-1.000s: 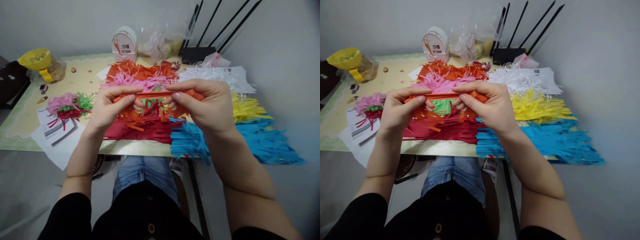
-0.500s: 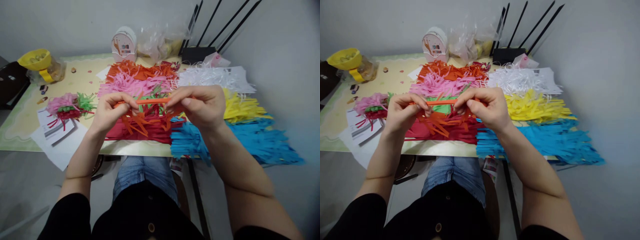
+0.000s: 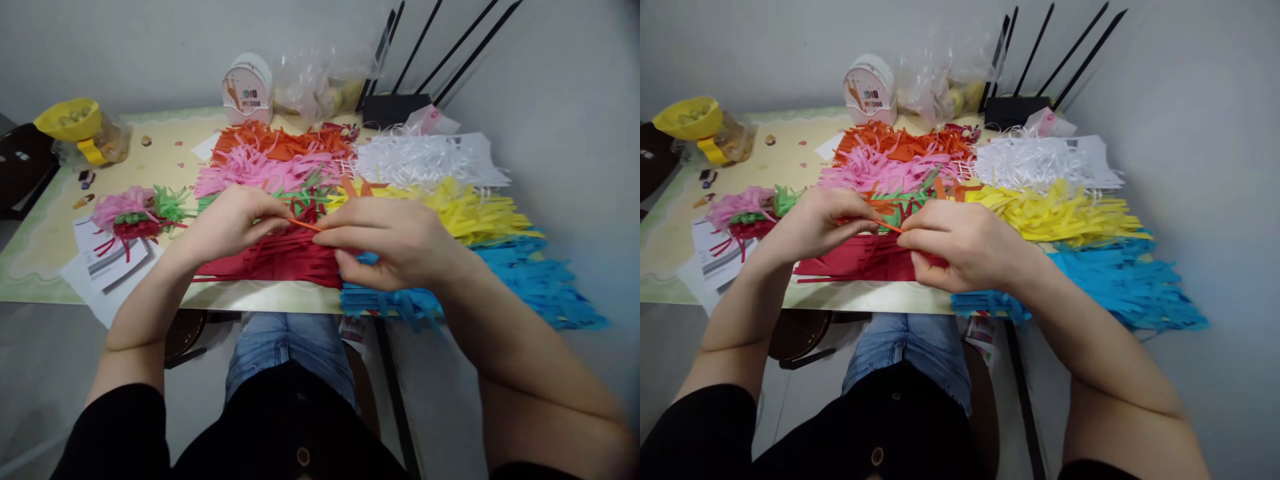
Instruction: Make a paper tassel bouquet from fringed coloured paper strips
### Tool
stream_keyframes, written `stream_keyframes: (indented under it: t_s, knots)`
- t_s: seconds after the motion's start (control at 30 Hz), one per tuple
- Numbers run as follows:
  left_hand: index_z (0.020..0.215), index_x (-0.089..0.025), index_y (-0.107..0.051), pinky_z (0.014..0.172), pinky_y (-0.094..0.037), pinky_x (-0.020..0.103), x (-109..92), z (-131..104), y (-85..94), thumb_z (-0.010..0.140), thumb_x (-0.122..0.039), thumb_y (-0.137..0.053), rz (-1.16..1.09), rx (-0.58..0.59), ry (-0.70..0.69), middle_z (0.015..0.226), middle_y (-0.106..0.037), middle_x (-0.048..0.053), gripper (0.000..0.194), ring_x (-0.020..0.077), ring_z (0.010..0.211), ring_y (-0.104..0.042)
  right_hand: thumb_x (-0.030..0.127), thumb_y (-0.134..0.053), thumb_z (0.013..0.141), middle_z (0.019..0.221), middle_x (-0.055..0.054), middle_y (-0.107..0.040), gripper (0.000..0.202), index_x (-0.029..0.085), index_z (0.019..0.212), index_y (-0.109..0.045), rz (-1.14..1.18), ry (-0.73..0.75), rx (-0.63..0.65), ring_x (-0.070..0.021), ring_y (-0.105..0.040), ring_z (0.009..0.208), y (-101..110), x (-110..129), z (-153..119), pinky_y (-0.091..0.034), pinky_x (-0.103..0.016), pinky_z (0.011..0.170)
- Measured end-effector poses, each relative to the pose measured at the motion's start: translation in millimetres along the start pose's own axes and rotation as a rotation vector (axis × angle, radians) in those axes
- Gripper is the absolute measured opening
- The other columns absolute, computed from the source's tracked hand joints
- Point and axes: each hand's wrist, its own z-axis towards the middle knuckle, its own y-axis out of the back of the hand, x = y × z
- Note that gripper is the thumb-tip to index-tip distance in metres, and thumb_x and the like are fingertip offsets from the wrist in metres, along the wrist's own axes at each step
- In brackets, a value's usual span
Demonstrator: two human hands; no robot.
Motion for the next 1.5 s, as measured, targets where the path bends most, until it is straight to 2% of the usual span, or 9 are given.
stream_keyframes:
  t_s: [0.2,0.3,0.53,0.63,0.9,1.1,1.2,1.33,1.5]
  knots:
    - [0.102,-0.037,-0.082,0.130,-0.039,0.058,14,-6,-20.8,0.095,-0.040,-0.074,0.145,-0.266,-0.095,0.102,-0.083,-0.001,0.010,0.0232,0.106,-0.077,0.051,-0.074,0.095,0.086,-0.003,-0.082,0.030,0.023,0.093,-0.084,0.477,-0.495,0.007,-0.0174,-0.075,0.076,-11,-13,19,-0.060,-0.030,0.074]
    - [0.105,-0.037,-0.081,0.126,-0.044,0.059,23,-10,-31.0,0.089,-0.046,-0.083,0.063,-0.395,-0.026,0.101,-0.082,0.001,0.018,0.0268,0.114,-0.075,0.061,-0.085,0.083,0.073,-0.003,-0.078,0.042,0.020,0.076,-0.078,0.819,-0.579,0.093,-0.0149,-0.071,0.067,-32,-20,25,-0.059,-0.028,0.070]
    - [0.099,-0.032,-0.083,0.132,-0.034,0.062,22,-16,-61.1,0.099,-0.045,-0.071,0.097,-0.639,0.013,0.096,-0.083,0.003,0.017,0.0255,0.107,-0.076,0.058,-0.094,0.073,0.065,0.001,-0.074,0.048,0.020,0.086,-0.068,1.084,-0.642,-0.250,-0.0139,-0.072,0.062,-67,-2,28,-0.061,-0.027,0.072]
    - [0.102,-0.029,-0.084,0.123,-0.048,0.054,10,-16,-73.7,0.104,-0.049,-0.063,-0.035,-0.736,0.065,0.104,-0.084,0.006,0.029,0.0246,0.106,-0.077,0.058,-0.092,0.076,0.066,0.002,-0.074,0.047,0.021,0.090,-0.067,1.102,-0.593,-0.340,-0.0152,-0.074,0.066,-72,4,33,-0.063,-0.029,0.075]
    - [0.110,-0.026,-0.082,0.110,-0.061,0.046,-3,-10,-92.8,0.104,-0.060,-0.059,-0.336,-0.761,0.200,0.123,-0.082,0.008,0.042,0.0261,0.123,-0.076,0.054,-0.059,0.104,0.091,-0.002,-0.076,0.028,0.027,0.112,-0.061,0.532,-0.531,-0.438,-0.0160,-0.074,0.084,-89,13,31,-0.061,-0.030,0.088]
    - [0.094,-0.020,-0.078,0.099,-0.062,0.035,0,0,-85.7,0.099,-0.040,-0.074,-0.560,-1.113,0.030,0.094,-0.082,0.001,0.021,0.0158,0.094,-0.079,0.038,-0.052,0.106,0.119,-0.011,-0.079,0.030,0.019,0.119,-0.072,-0.058,-0.430,-0.340,-0.0233,-0.073,0.108,-60,-20,-10,-0.056,-0.037,0.100]
    - [0.084,-0.020,-0.073,0.087,-0.063,0.034,3,-12,-64.9,0.090,-0.032,-0.082,-0.729,-1.270,-0.042,0.076,-0.074,-0.005,0.015,0.0101,0.071,-0.070,0.029,-0.056,0.099,0.108,-0.014,-0.082,0.029,0.015,0.108,-0.079,-0.363,-0.800,-0.083,-0.0278,-0.075,0.099,-17,-66,-64,-0.055,-0.037,0.092]
    - [0.082,-0.028,-0.077,0.089,-0.062,0.043,2,-26,-51.8,0.088,-0.038,-0.087,-0.675,-1.167,0.165,0.070,-0.068,-0.003,0.016,0.0146,0.067,-0.062,0.017,-0.056,0.092,0.112,-0.020,-0.083,0.034,0.009,0.106,-0.085,-0.619,-1.249,0.417,-0.0366,-0.077,0.110,16,-111,-124,-0.053,-0.038,0.093]
    - [0.081,-0.018,-0.081,0.076,-0.063,0.028,6,-21,-72.2,0.084,-0.040,-0.091,-0.710,-1.105,0.137,0.073,-0.073,-0.001,0.024,0.0093,0.062,-0.065,0.019,-0.054,0.096,0.119,-0.020,-0.082,0.039,0.009,0.119,-0.084,-0.637,-1.291,0.435,-0.0352,-0.076,0.117,2,-120,-144,-0.053,-0.035,0.095]
